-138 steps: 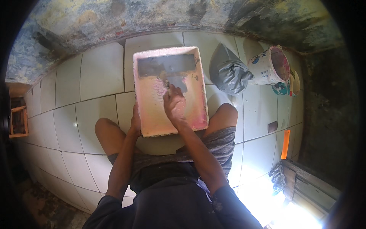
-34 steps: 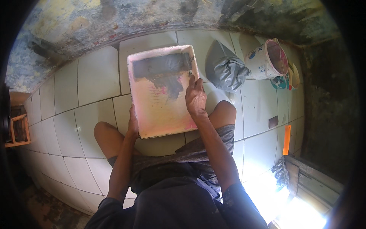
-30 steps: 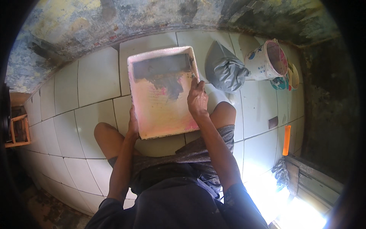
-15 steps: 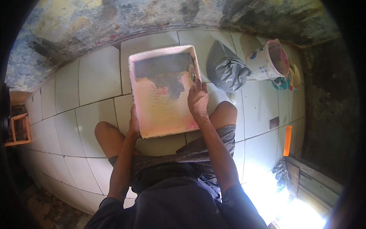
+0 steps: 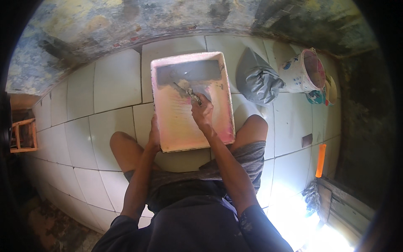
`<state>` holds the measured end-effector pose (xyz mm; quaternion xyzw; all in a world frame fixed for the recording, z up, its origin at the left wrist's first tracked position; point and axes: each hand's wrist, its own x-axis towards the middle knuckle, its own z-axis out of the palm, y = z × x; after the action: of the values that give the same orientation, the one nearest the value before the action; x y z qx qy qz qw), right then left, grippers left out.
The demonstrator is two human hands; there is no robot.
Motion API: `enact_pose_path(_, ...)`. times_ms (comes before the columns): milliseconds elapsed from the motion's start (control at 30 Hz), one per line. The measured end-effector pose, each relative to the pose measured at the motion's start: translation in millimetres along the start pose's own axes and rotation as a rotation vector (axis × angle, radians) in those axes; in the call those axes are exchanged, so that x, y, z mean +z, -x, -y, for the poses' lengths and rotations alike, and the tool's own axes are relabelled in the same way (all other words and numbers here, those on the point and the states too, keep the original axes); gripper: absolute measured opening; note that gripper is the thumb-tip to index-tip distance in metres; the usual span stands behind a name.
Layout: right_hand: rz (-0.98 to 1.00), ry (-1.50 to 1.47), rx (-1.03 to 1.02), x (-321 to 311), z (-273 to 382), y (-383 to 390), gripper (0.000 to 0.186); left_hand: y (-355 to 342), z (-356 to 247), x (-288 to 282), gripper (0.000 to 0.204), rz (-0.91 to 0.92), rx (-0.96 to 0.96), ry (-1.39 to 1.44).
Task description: The person mixes paint in a tray using a palette knife and pours additional paint from a bucket.
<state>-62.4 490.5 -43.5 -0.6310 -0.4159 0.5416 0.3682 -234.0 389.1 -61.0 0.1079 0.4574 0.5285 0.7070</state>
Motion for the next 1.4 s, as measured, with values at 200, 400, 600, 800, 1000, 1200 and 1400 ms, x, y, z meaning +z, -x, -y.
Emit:
enact_pose_path(200, -0.226, 0.276, -0.558, 9, -4, -12, 0.030, 4, -6, 10, 0.073, -0.069, -0.032, -0.062)
enact_pose_path(400, -0.102, 0.219, -0.390, 20, 13, 3, 0.028, 3, -6, 7, 0.072, -0.030, -0.006, -0.026)
enact_pose_path(600, -0.009, 0.132, -0.332, 34, 11, 6, 0.025, 4, -7, 8, 0.069, -0.054, -0.013, -0.046)
enact_pose_path(800, -0.024, 0.151, -0.393, 44, 5, 2, 0.026, -2, -2, 3, 0.068, -0.078, -0.038, -0.083)
enact_pose_path(1000, -0.068, 0.110, -0.426, 51, 13, 7, 0.025, -2, 0, -4, 0.064, -0.154, -0.050, -0.145)
enact_pose_path(1200, -0.204, 0.217, -0.447, 43, 3, 0, 0.026, -5, 3, -2, 0.059, -0.101, -0.006, -0.091)
enact_pose_path(1400, -0.152, 0.118, -0.465, 27, 6, 16, 0.028, 1, -2, 0, 0.062, -0.065, 0.026, -0.058)
